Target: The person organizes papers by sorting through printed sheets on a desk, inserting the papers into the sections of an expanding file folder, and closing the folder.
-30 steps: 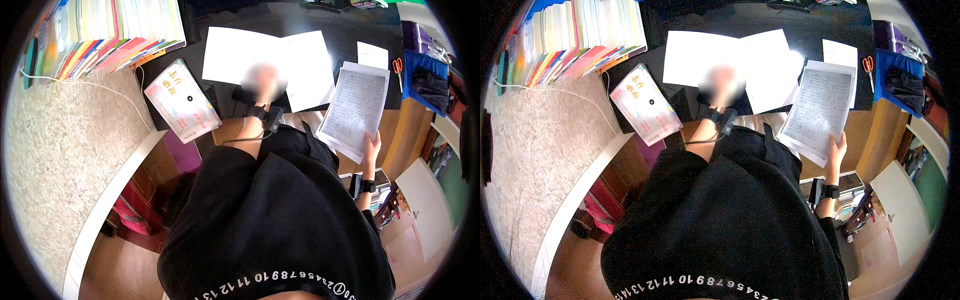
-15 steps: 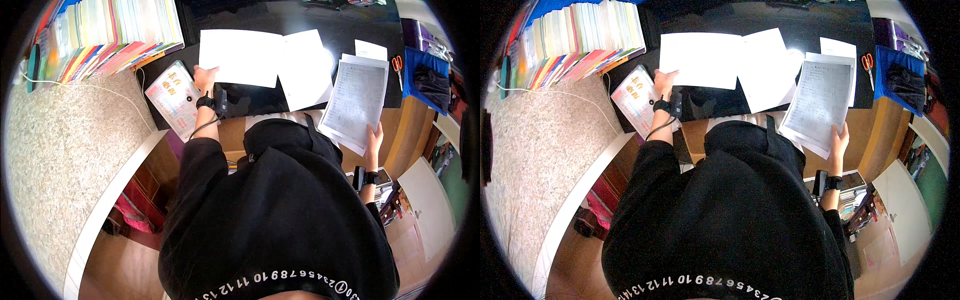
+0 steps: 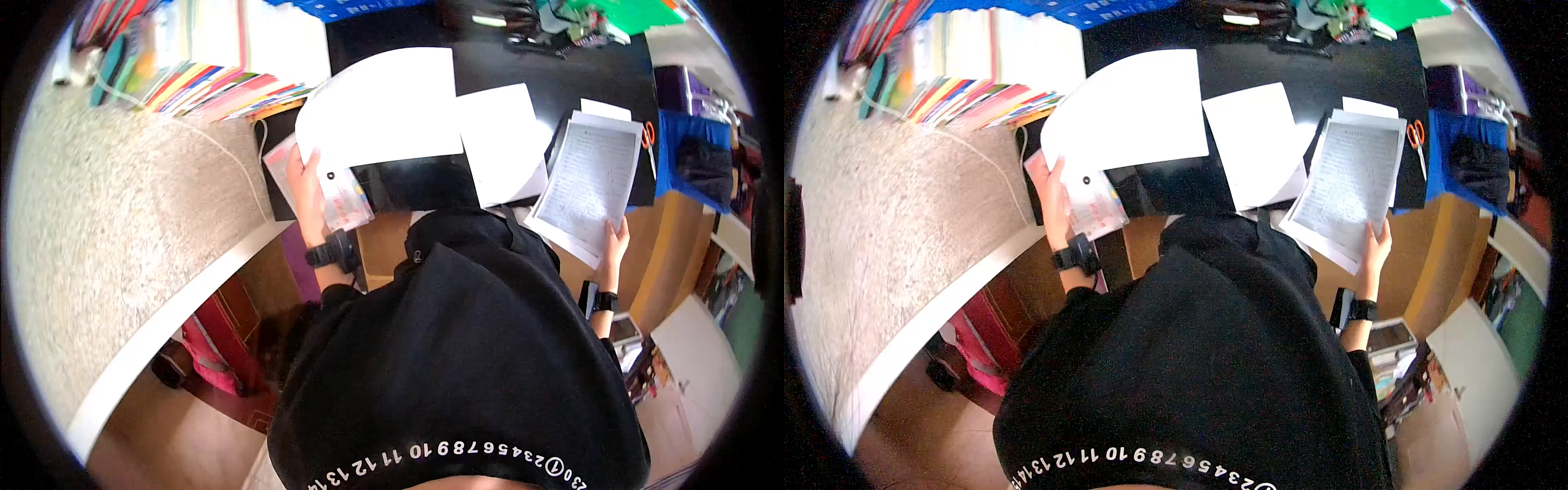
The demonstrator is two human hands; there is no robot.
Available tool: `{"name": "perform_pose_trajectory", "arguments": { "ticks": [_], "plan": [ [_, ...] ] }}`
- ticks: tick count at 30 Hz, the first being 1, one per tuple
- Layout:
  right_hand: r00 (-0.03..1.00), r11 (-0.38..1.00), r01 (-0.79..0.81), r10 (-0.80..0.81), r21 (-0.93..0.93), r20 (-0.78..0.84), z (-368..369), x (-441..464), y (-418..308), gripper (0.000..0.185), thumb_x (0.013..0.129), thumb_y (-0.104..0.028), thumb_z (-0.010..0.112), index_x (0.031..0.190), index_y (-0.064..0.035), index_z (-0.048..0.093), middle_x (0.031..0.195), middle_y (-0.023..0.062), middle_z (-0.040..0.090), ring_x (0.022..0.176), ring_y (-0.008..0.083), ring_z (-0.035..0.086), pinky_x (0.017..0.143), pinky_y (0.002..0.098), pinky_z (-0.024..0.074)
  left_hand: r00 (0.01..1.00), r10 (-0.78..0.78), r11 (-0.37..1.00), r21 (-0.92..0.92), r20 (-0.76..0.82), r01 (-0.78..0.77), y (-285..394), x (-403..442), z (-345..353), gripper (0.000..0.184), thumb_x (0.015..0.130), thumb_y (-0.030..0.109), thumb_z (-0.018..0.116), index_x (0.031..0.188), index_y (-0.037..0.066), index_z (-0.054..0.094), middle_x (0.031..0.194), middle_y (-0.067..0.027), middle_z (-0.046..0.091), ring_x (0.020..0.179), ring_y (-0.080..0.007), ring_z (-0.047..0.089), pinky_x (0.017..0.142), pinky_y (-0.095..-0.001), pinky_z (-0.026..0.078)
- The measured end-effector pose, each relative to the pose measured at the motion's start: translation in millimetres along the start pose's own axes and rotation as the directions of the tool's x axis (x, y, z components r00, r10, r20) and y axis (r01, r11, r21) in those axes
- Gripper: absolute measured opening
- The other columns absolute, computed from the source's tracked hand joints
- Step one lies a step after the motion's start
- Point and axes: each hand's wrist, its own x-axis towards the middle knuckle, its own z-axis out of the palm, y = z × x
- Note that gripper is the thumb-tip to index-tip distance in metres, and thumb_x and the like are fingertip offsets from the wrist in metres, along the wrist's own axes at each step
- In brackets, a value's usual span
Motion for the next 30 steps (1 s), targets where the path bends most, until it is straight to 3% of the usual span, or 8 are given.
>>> {"name": "perform_pose_trajectory", "arguments": {
  "ticks": [6,8,10,12,13,14,16,30],
  "plan": [
    [0.988,0.988,0.153,-0.153,0.006,-0.003,14.3,32.6,-0.4,0.036,0.085,-0.005,0.057,0.118,0.0075,0.05,0.106,0.0144,0.061,0.093,0.0176,0.057,0.082,0.0282,0.0449,0.988,0.152,0.968,-0.208,0.041,-0.14,80.4,-24.8,14.6,0.033,0.086,0.002,0.055,0.118,-0.004,0.051,0.111,-0.0077,0.059,0.099,-0.0131,0.055,0.087,-0.0261,0.04],
    [0.986,0.986,0.165,-0.166,-0.028,-0.02,20.9,36.9,-10.5,0.038,0.084,-0.007,0.059,0.118,0.0083,0.05,0.105,0.0156,0.062,0.092,0.0179,0.057,0.081,0.0287,0.0456,0.975,0.219,0.959,-0.193,0.045,-0.206,97.9,-33.1,25.2,0.033,0.086,0.002,0.055,0.119,-0.004,0.051,0.111,-0.008,0.059,0.099,-0.0132,0.055,0.087,-0.0262,0.041],
    [0.985,0.959,0.138,-0.159,-0.247,-0.066,27.4,35.4,-30.6,0.048,0.083,-0.014,0.064,0.122,0.01,0.047,0.108,0.0186,0.061,0.093,0.0182,0.057,0.084,0.0295,0.0456,0.971,0.227,0.966,-0.147,0.081,-0.213,99.3,-36.4,31.6,0.036,0.086,0.001,0.055,0.121,-0.004,0.049,0.112,-0.009,0.059,0.1,-0.0137,0.056,0.088,-0.0272,0.042],
    [0.985,0.971,0.132,-0.152,-0.199,-0.085,30.8,40.8,-23.1,0.048,0.083,-0.014,0.064,0.122,0.0096,0.048,0.109,0.0192,0.061,0.095,0.0195,0.057,0.086,0.0299,0.0446,0.974,0.189,0.96,-0.233,0.127,-0.155,86.3,-27.3,31.2,0.044,0.086,0.007,0.056,0.127,-0.001,0.045,0.121,-0.0136,0.055,0.112,-0.0199,0.051,0.093,-0.0324,0.041],
    [0.987,0.989,0.121,-0.129,-0.085,-0.096,36.8,36.8,-31.3,0.042,0.082,-0.009,0.063,0.118,0.0094,0.05,0.107,0.0141,0.061,0.095,0.0176,0.055,0.085,0.0294,0.0437,0.971,0.201,0.949,-0.271,0.13,-0.16,89.2,-30.9,42.2,0.043,0.086,0.006,0.056,0.127,-0.001,0.045,0.121,-0.0133,0.054,0.113,-0.0197,0.051,0.093,-0.0321,0.041],
    [0.99,0.987,0.132,-0.136,-0.09,-0.037,35.9,37.5,-33.1,0.046,0.083,-0.011,0.063,0.12,0.0105,0.048,0.112,0.0201,0.059,0.101,0.0206,0.056,0.087,0.03,0.0436,0.967,0.22,0.938,-0.3,0.128,-0.174,100.5,-34.3,52.9,0.043,0.086,0.005,0.056,0.127,-0.002,0.045,0.122,-0.013,0.054,0.113,-0.0196,0.051,0.093,-0.0317,0.041],
    [0.976,0.983,0.182,-0.184,-0.029,-0.114,42.9,30.7,-30.4,0.047,0.082,-0.011,0.064,0.119,0.0111,0.047,0.117,0.0209,0.056,0.105,0.0221,0.054,0.089,0.0305,0.0425,0.965,0.231,0.938,-0.294,0.127,-0.185,109.5,-39.7,65.8,0.042,0.086,0.004,0.055,0.126,-0.004,0.044,0.122,-0.013,0.053,0.112,-0.0195,0.051,0.094,-0.0316,0.041],
    [0.988,0.991,0.133,-0.133,-0.008,-0.076,38.5,22.1,5.2,0.046,0.082,-0.012,0.062,0.118,0.0116,0.048,0.114,0.0236,0.056,0.103,0.0273,0.056,0.088,0.0335,0.0423,0.942,0.259,0.932,-0.313,0.215,-0.184,121.7,-46.1,101.1,0.041,0.087,0.001,0.053,0.126,-0.002,0.044,0.121,-0.0105,0.054,0.11,-0.0174,0.052,0.094,-0.0303,0.039]
  ]
}}
